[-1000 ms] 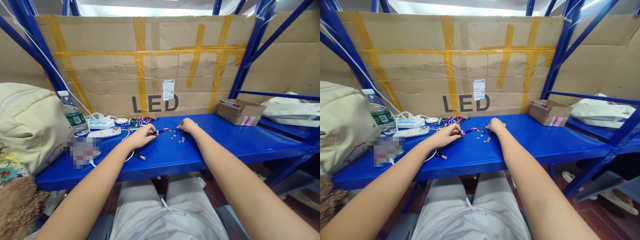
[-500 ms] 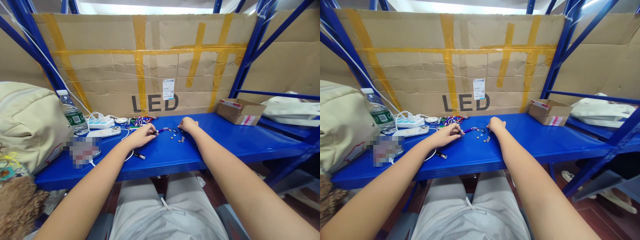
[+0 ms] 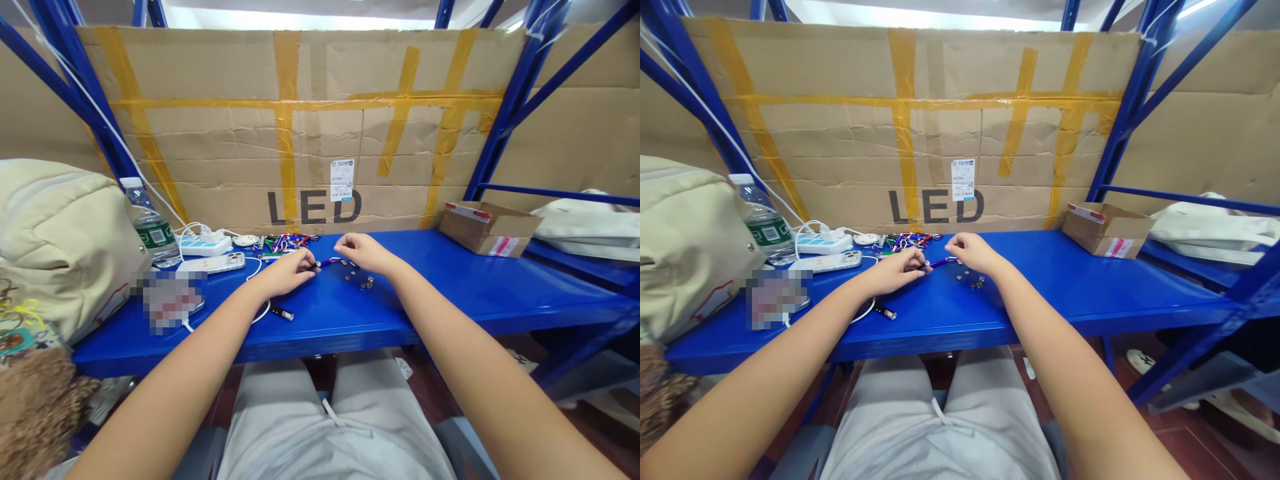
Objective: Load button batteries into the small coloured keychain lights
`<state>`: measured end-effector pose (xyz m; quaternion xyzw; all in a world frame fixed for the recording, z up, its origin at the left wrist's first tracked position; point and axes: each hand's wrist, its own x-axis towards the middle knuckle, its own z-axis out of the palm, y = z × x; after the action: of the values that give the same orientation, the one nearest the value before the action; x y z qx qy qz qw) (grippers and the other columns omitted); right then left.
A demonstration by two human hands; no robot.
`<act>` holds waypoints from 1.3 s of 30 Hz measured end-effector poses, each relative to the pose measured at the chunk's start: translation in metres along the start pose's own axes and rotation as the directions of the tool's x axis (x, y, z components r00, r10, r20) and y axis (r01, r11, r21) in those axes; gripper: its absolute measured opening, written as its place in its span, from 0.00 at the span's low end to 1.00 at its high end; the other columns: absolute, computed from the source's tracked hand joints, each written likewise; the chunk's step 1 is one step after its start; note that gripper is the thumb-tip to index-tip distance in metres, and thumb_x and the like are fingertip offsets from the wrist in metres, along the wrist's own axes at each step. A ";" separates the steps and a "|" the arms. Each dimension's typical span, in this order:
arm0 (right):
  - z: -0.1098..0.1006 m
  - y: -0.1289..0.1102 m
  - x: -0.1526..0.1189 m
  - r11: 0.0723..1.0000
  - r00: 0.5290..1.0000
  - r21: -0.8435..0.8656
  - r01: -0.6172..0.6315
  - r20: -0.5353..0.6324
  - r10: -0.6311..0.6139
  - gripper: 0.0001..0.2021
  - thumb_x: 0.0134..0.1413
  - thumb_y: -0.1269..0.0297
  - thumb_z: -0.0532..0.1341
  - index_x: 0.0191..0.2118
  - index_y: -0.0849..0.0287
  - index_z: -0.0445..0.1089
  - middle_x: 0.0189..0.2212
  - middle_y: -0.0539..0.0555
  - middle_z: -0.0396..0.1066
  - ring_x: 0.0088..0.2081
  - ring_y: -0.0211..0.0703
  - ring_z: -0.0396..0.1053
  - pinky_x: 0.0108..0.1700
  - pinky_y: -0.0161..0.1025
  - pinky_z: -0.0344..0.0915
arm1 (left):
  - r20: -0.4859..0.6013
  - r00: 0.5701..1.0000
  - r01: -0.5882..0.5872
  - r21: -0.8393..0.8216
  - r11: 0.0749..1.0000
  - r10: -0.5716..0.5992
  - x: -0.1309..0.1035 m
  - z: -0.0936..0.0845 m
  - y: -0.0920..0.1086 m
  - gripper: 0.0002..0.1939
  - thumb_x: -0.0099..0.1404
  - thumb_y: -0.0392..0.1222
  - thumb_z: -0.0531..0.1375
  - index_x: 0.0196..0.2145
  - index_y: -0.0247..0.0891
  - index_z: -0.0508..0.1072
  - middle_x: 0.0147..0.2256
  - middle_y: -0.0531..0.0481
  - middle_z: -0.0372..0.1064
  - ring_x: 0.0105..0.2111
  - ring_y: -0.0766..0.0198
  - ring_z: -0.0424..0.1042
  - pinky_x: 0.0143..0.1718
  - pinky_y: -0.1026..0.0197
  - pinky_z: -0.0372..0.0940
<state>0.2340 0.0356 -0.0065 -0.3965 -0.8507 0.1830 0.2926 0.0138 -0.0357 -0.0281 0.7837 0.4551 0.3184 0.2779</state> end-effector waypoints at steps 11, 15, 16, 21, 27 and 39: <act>0.019 -0.026 -0.012 0.963 0.971 0.130 0.237 -0.064 -0.230 0.05 0.53 0.65 0.60 0.29 0.60 0.68 0.29 0.50 0.68 0.32 0.37 0.64 0.36 0.35 0.60 | 0.013 1.000 -0.009 0.015 1.000 0.009 0.000 -0.001 -0.001 0.10 0.61 0.41 0.58 0.40 0.41 0.61 0.39 0.47 0.76 0.45 0.54 0.73 0.47 0.51 0.64; 0.023 -0.026 -0.012 0.948 0.959 0.148 0.281 -0.079 -0.272 0.06 0.52 0.67 0.61 0.27 0.60 0.67 0.28 0.50 0.68 0.32 0.37 0.65 0.37 0.35 0.60 | 0.017 0.999 -0.034 0.049 0.998 0.033 0.000 -0.001 -0.004 0.10 0.62 0.42 0.57 0.41 0.40 0.61 0.40 0.47 0.75 0.44 0.55 0.73 0.47 0.52 0.64; 0.023 -0.027 -0.012 0.946 0.957 0.147 0.288 -0.082 -0.278 0.06 0.52 0.67 0.61 0.26 0.60 0.67 0.28 0.50 0.68 0.32 0.37 0.65 0.37 0.35 0.60 | 0.018 0.999 -0.033 0.041 0.999 0.033 0.000 -0.001 -0.004 0.10 0.62 0.42 0.57 0.41 0.40 0.61 0.40 0.47 0.75 0.44 0.55 0.73 0.47 0.52 0.64; 0.018 -0.026 -0.010 0.962 0.965 0.110 0.249 -0.108 -0.238 0.06 0.53 0.65 0.61 0.27 0.60 0.69 0.28 0.50 0.70 0.30 0.37 0.65 0.34 0.34 0.60 | 0.028 1.000 0.005 -0.048 0.999 -0.004 0.001 -0.001 -0.002 0.11 0.62 0.40 0.58 0.40 0.41 0.60 0.41 0.47 0.75 0.48 0.56 0.73 0.49 0.51 0.63; -0.002 -0.004 -0.006 0.972 0.999 -0.236 -0.004 -0.047 -0.007 0.06 0.55 0.65 0.62 0.29 0.59 0.73 0.32 0.54 0.75 0.35 0.41 0.70 0.38 0.35 0.61 | 0.012 0.999 0.036 -0.087 0.996 -0.035 0.000 -0.001 0.000 0.11 0.62 0.39 0.60 0.39 0.40 0.61 0.45 0.43 0.75 0.51 0.56 0.72 0.53 0.49 0.62; 0.009 0.010 0.000 0.752 0.965 -0.618 -0.228 -0.044 0.257 0.15 0.55 0.52 0.60 0.36 0.56 0.79 0.43 0.61 0.75 0.45 0.54 0.70 0.42 0.44 0.63 | 0.016 0.998 0.065 -0.048 0.997 -0.065 0.000 -0.001 0.001 0.10 0.62 0.37 0.59 0.40 0.40 0.61 0.45 0.43 0.76 0.50 0.56 0.72 0.53 0.49 0.62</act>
<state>0.2341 0.0417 -0.0187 -0.5730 -0.8110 -0.0603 0.1016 0.0136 -0.0357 -0.0269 0.7638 0.4705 0.3147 0.3102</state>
